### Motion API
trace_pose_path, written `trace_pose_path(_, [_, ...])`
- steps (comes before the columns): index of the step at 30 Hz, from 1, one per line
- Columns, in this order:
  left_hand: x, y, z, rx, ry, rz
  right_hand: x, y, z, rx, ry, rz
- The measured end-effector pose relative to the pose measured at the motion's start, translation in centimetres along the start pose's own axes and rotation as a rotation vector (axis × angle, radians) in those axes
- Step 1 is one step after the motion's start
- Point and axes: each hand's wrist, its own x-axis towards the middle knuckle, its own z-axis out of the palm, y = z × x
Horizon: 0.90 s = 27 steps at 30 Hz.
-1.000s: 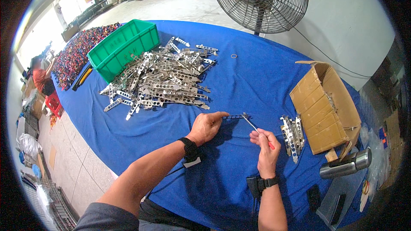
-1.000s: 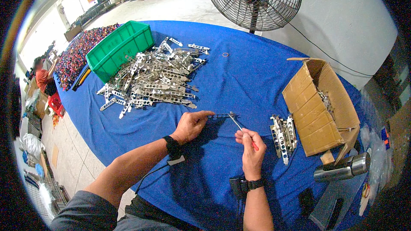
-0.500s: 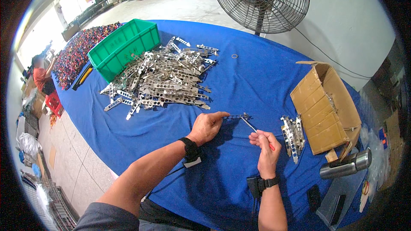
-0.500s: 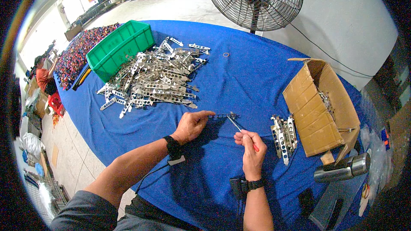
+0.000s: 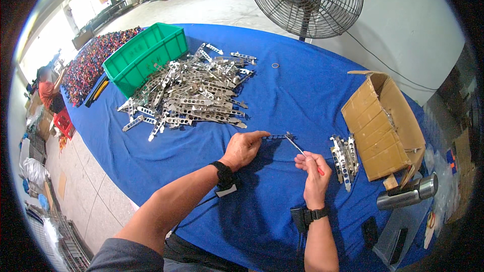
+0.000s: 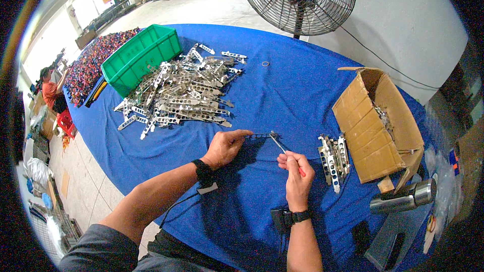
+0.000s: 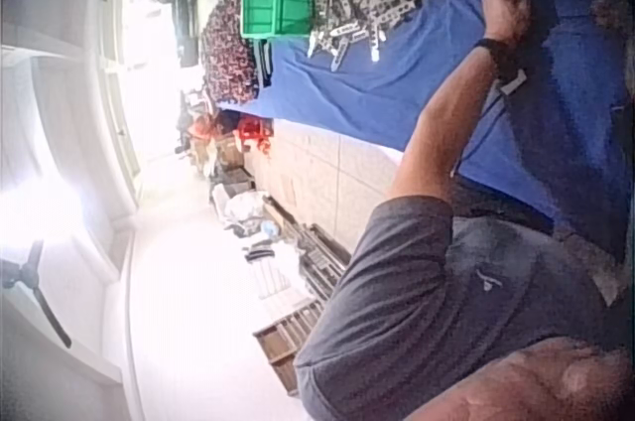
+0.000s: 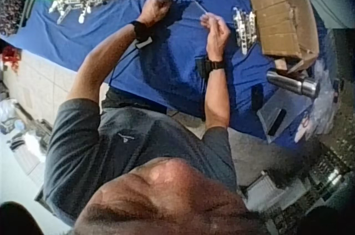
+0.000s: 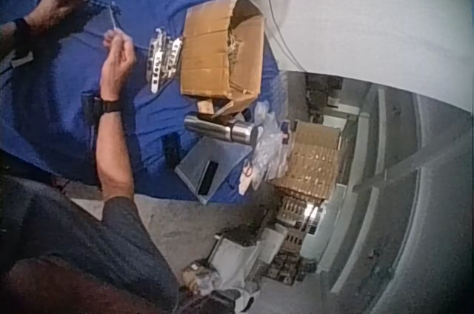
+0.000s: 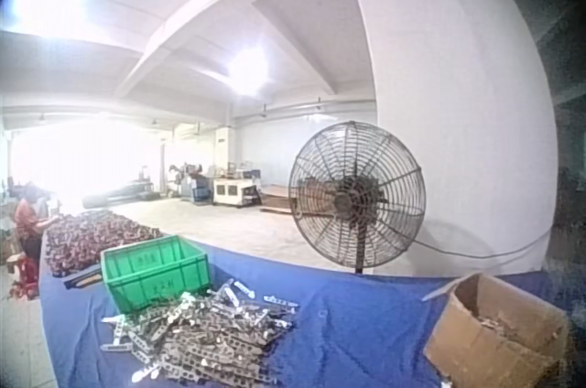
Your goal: The person is assembling small metal components using a pointed tool on a blue table surface.
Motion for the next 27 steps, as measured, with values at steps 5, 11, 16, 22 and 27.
trace_pose_path(5, [0.03,0.86,-0.35,0.014,-0.023,-0.028,-0.10,-0.01,-0.22,0.011,-0.045,0.012])
trace_pose_path(11, [0.00,0.82,-0.41,0.016,-0.022,-0.044,-0.02,0.09,-0.29,0.012,-0.068,0.012])
trace_pose_path(16, [0.06,0.75,-0.30,0.014,-0.015,-0.024,-0.04,0.03,0.00,0.004,-0.032,0.001])
trace_pose_path(22, [0.04,0.19,-0.17,0.019,0.011,0.042,0.00,-0.01,-0.20,0.021,-0.022,0.010])
trace_pose_path(27, [0.08,0.91,-0.35,0.042,-0.029,-0.029,-0.15,-0.09,-0.01,-0.015,-0.056,-0.015])
